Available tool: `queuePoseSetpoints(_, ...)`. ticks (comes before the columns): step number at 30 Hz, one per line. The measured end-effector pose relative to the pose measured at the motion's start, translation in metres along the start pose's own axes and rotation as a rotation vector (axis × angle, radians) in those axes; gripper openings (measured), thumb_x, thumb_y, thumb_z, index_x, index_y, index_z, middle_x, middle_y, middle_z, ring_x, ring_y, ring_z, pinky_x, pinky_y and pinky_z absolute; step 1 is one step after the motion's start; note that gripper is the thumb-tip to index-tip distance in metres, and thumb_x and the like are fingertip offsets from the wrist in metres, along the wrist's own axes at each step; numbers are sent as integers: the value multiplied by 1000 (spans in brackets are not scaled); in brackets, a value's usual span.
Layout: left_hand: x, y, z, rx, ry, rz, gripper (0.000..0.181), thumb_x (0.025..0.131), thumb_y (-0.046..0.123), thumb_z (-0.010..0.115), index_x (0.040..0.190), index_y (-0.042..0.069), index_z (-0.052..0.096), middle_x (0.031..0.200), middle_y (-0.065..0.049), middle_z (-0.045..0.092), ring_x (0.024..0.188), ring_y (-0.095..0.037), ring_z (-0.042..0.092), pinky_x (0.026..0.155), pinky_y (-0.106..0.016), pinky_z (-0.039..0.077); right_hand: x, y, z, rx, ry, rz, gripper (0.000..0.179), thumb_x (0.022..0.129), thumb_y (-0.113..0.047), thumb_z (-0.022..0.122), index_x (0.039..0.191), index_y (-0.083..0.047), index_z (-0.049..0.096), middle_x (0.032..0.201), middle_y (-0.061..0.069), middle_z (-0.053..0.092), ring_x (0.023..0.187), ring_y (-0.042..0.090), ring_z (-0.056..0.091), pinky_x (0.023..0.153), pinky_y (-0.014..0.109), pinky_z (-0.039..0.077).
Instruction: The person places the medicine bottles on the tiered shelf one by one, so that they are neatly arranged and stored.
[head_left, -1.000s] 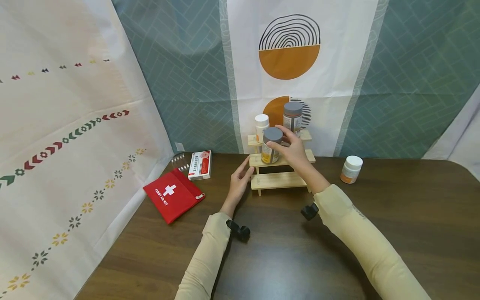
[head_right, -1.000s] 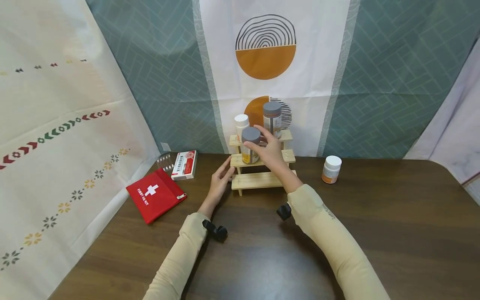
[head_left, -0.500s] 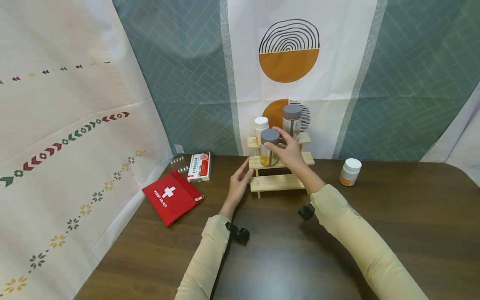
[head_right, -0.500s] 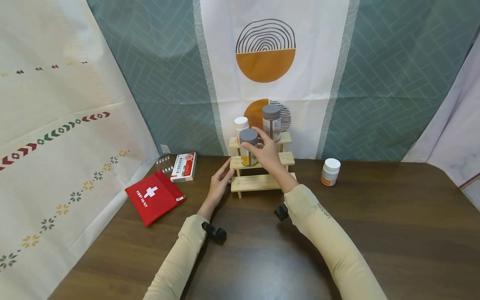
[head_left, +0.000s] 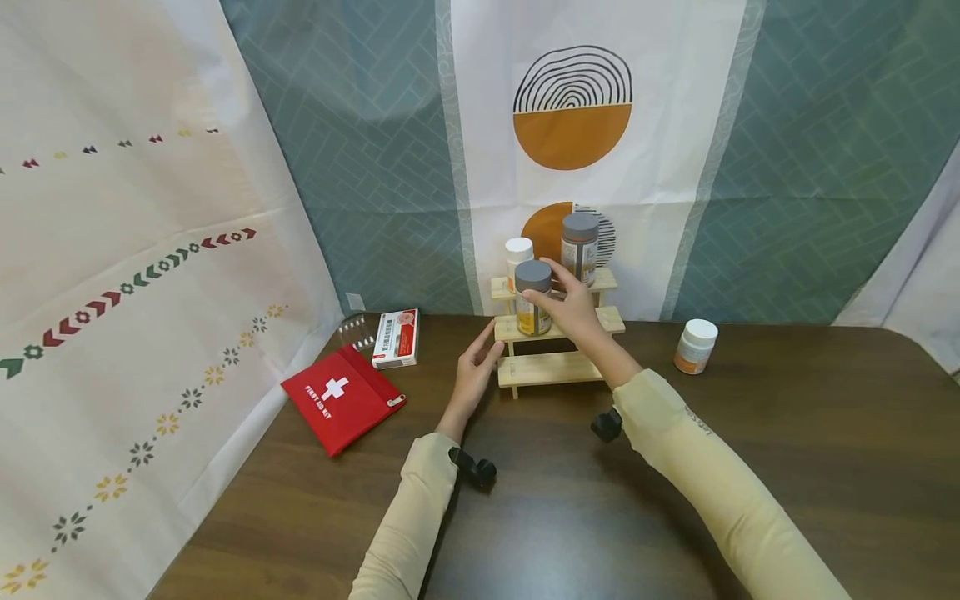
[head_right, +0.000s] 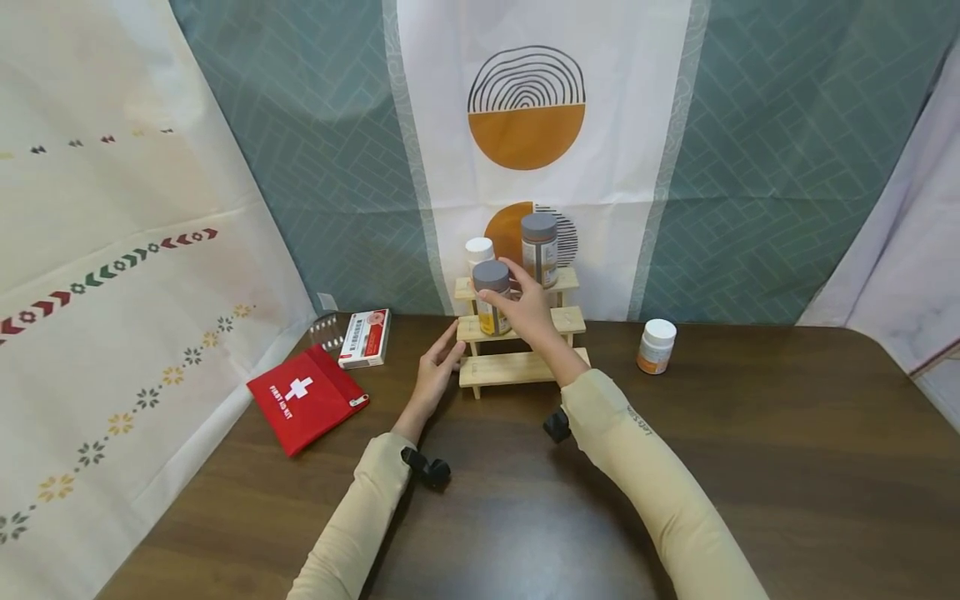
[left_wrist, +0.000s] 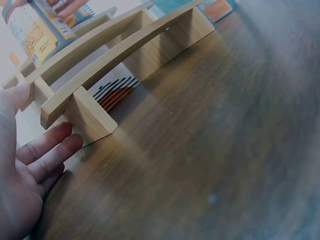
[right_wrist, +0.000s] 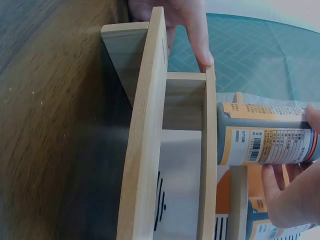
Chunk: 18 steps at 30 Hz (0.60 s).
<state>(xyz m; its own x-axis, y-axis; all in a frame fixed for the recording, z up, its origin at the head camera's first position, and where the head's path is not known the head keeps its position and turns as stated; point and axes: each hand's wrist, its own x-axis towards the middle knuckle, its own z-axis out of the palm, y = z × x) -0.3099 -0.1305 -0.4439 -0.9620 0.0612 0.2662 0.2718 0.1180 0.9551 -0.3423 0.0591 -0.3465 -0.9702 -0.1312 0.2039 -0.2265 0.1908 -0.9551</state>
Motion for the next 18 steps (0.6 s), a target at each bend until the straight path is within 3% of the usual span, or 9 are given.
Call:
queuePoseSetpoints(2, -4, 9, 0, -3, -12, -2, 50, 101, 20, 54, 150, 13, 41, 114, -34, 60, 88, -35, 56, 90, -58, 47, 0, 0, 1, 3, 0, 3, 72, 91, -27, 70, 152, -20, 35, 149, 17, 43, 137, 35, 43, 110, 49, 39)
queuePoseSetpoints(5, -5, 10, 0, -13, -11, 3, 50, 101, 19, 53, 149, 12, 40, 118, -32, 60, 93, -45, 54, 92, -62, 44, 0, 0, 1, -1, 2, 7, 71, 91, -28, 70, 153, -21, 35, 149, 16, 43, 137, 35, 43, 110, 49, 39)
queuePoseSetpoints(9, -4, 11, 0, -20, -15, 4, 51, 101, 19, 53, 150, 12, 40, 115, -35, 59, 93, -48, 51, 93, -63, 44, 0, -1, 1, -5, 8, 10, 71, 91, -28, 70, 153, -21, 35, 150, 16, 43, 137, 35, 43, 111, 49, 39)
queuePoseSetpoints(12, -5, 11, 0, -12, -12, 1, 51, 101, 19, 54, 150, 13, 40, 112, -37, 58, 88, -42, 51, 92, -62, 44, -1, -2, 2, 1, 10, 17, 71, 91, -27, 70, 153, -21, 35, 150, 15, 43, 138, 34, 42, 111, 48, 38)
queuePoseSetpoints(16, -6, 12, 0, 1, 0, -1, 51, 101, 19, 55, 149, 13, 41, 119, -31, 60, 84, -26, 56, 90, -57, 48, -1, -2, 2, 4, 5, 29, 72, 91, -26, 69, 153, -21, 34, 153, 14, 40, 139, 34, 40, 112, 49, 37)
queuePoseSetpoints(18, -6, 12, 0, 10, 6, 2, 51, 101, 18, 55, 149, 12, 41, 112, -30, 62, 81, -20, 56, 87, -51, 51, -1, -2, 2, 2, -1, 29, 72, 92, -26, 69, 154, -20, 32, 154, 14, 38, 140, 34, 39, 113, 50, 36)
